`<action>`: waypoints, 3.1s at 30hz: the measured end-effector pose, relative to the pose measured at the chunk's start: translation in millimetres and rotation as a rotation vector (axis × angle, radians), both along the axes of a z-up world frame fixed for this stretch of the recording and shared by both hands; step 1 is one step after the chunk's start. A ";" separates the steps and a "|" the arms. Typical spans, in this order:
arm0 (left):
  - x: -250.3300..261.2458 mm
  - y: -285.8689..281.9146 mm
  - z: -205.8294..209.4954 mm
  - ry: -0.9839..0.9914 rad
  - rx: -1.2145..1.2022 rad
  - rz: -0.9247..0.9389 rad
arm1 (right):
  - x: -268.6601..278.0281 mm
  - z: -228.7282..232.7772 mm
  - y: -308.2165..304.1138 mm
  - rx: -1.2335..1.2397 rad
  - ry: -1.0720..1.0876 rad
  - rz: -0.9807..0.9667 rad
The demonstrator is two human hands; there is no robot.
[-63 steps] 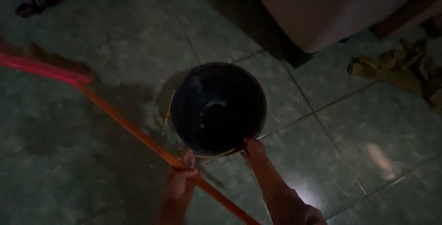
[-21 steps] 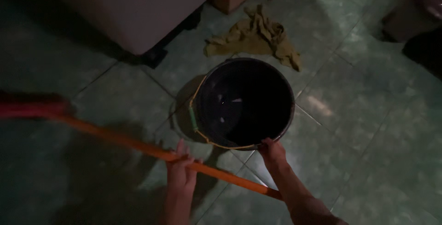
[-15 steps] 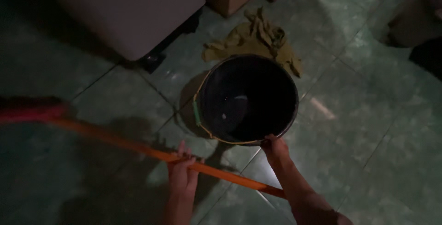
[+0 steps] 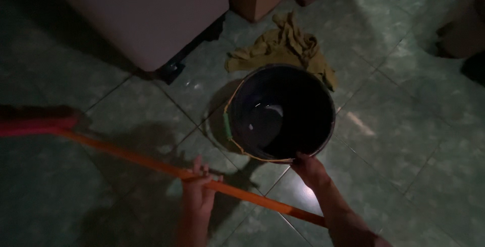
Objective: The person sweeps the floor using a broom, moving debris towards a doorway and around a shoe rack.
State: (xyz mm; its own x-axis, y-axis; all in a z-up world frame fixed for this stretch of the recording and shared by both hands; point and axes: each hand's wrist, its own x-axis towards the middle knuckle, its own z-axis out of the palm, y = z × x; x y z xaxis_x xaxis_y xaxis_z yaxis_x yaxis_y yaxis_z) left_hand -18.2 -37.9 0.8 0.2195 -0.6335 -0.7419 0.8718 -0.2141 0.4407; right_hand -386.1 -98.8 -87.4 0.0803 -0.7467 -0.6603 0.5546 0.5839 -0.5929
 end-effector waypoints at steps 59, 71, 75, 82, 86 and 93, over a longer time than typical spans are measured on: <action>334.7 274.3 399.6 -0.290 0.326 -0.492 | 427.2 394.6 230.3 -1.245 1.213 2.325; 420.0 378.6 365.6 -0.368 0.176 -0.278 | 290.8 500.0 189.1 -0.070 0.439 1.457; 449.0 406.2 374.6 -0.424 0.055 -0.300 | 289.3 520.8 208.8 -0.093 0.898 1.337; 486.7 474.1 402.3 -0.417 0.111 -0.380 | 398.4 484.8 300.7 -0.976 1.762 1.967; 518.0 513.1 405.4 -0.426 0.152 -0.456 | 502.1 452.5 406.7 -0.823 1.611 1.988; 553.0 547.1 396.1 -0.419 0.115 -0.518 | 545.2 449.6 495.9 -0.231 -0.555 1.201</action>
State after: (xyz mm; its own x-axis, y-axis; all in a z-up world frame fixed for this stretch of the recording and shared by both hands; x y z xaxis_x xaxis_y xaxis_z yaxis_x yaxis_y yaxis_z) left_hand 534.8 509.3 396.9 0.1927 -0.6564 -0.7294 0.4038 -0.6244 0.6686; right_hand 159.1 397.1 362.1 0.9738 -0.1144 -0.1966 -0.0297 0.7929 -0.6086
